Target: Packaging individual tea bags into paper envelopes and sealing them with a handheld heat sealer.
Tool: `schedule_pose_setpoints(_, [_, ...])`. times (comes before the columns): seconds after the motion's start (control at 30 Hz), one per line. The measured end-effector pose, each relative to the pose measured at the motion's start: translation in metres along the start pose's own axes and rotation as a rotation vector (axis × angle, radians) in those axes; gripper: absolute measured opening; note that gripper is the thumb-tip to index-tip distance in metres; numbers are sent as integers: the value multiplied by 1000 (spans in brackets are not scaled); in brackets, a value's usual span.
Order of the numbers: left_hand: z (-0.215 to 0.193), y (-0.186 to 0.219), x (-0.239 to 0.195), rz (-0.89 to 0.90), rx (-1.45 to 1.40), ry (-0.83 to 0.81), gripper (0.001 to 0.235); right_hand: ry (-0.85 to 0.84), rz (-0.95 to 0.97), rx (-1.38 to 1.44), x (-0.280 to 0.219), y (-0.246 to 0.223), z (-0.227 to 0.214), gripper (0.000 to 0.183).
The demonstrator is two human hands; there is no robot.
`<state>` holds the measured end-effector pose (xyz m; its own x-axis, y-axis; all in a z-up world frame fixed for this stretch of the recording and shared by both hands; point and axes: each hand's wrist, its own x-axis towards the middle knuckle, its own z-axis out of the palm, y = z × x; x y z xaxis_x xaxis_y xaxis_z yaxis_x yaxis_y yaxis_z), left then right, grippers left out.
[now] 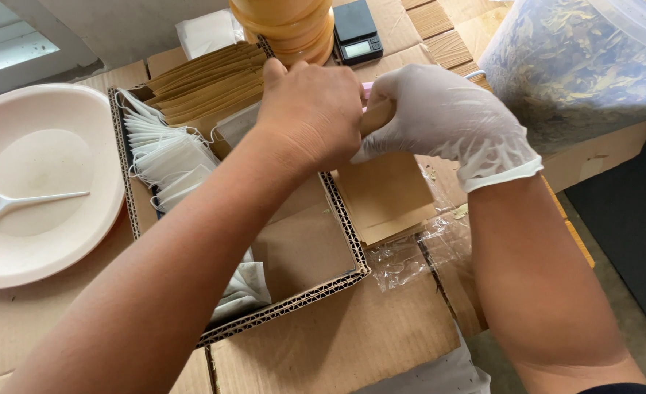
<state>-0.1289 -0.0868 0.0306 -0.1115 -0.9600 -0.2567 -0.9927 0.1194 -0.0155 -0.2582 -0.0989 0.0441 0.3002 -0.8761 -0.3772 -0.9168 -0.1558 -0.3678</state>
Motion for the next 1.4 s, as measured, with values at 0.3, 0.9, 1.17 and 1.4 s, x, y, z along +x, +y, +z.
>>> schedule_pose_setpoints(0.3, [-7,-80,-31,94,-791,322,20,108,-354,455,3,20,-3,22])
schedule_pose_setpoints(0.9, [2,-109,-127,200,-472,527,118,318,-583,-289,-40,-85,-26,67])
schedule_pose_setpoints(1.17, [38,-101,-111,89,-503,486,138,337,-869,-37,-13,-88,8,55])
schedule_pose_setpoints(1.4, [28,-101,-111,71,-739,507,121,291,-848,113,-21,-104,10,47])
